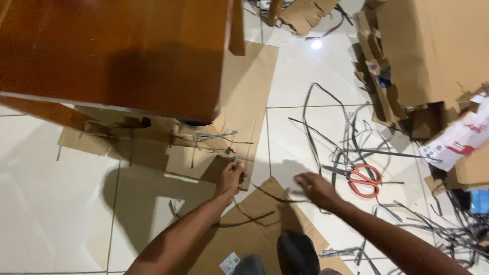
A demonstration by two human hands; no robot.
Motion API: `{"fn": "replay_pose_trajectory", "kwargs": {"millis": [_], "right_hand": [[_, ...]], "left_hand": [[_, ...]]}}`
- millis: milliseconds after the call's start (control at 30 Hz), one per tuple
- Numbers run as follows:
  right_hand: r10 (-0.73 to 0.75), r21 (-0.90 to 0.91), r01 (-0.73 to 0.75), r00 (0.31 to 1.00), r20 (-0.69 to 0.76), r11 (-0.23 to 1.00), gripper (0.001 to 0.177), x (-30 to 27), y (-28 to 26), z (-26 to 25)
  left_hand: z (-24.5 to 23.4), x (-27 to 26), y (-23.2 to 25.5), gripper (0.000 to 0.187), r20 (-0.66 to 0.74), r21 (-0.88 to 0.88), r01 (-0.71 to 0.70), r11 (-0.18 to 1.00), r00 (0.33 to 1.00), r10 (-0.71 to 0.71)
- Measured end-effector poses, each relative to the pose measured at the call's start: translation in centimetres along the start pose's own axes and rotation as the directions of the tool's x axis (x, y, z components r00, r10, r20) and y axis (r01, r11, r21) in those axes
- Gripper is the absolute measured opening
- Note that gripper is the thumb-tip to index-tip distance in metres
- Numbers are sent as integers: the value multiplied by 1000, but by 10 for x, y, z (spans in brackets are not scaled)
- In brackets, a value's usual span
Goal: Wrapping a wooden chair leg with cardboard and securing it with plastic ties
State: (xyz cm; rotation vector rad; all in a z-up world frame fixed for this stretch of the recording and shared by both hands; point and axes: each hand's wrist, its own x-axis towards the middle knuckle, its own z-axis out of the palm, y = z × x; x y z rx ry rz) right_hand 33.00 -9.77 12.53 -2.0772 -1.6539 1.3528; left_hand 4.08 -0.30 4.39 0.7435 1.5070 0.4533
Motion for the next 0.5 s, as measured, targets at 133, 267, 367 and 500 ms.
{"fn": "replay_pose_trajectory", "kwargs": {"millis": [133,267,367,500], "right_hand": [[122,-123,-157,959,-257,980,31,-10,88,-39],[196,-285,-314,906,-375,906,23,-48,120,-71],[291,-308,-400,893,-344,863,34,-61,119,-78],[191,-344,-325,909,-370,881,42,-70,110,-80]], "left_hand": [[3,29,-34,28,-66,32,-66,997,995,68],[-5,23,-39,33,-79,106,-96,990,991,105],[-1,6,-26,25,-79,36,-117,992,990,120],[2,28,-41,24,-61,17,-160,987,985,161]]}}
